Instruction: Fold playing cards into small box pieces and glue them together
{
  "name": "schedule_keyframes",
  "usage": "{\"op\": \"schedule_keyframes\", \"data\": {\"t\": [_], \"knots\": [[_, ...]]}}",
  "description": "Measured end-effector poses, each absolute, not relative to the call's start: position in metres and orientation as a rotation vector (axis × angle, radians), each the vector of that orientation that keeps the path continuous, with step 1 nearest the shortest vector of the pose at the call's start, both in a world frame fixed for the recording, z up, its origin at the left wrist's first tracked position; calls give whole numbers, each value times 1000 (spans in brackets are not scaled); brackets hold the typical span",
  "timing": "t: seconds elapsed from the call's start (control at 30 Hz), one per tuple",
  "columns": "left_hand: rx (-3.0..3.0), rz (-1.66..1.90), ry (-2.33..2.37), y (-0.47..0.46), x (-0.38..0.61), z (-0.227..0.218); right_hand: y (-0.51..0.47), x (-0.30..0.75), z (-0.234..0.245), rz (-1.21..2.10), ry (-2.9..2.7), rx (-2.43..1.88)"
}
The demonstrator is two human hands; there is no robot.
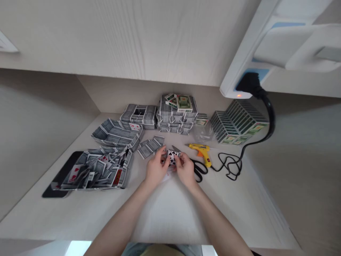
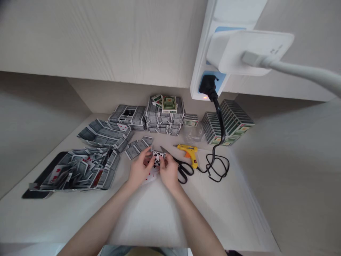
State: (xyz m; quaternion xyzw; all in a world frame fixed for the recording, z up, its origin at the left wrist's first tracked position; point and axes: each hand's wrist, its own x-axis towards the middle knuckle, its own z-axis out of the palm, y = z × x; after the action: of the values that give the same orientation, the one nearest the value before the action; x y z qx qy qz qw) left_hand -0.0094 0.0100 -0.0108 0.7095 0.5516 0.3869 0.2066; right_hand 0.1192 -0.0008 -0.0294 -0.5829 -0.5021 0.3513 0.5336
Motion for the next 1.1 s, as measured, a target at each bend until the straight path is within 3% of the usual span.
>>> {"op": "schedule_keyframes", "data": {"t": [0.17,0.5,0.73,1.1], "knots": [[2123,1197,1406,11,-11,-5,-4,115,-22,967,-1274,-1287],[1887,1229,1345,19,-16,-8,-7,115,-1,1648,-901,-895],[2015,1279,1095,18,-15,-2,-7,115,6,1728,-845,-859],[1672,1440,1433,17,-20,-4,-4,114,-1,1682,-744,-912]]}}
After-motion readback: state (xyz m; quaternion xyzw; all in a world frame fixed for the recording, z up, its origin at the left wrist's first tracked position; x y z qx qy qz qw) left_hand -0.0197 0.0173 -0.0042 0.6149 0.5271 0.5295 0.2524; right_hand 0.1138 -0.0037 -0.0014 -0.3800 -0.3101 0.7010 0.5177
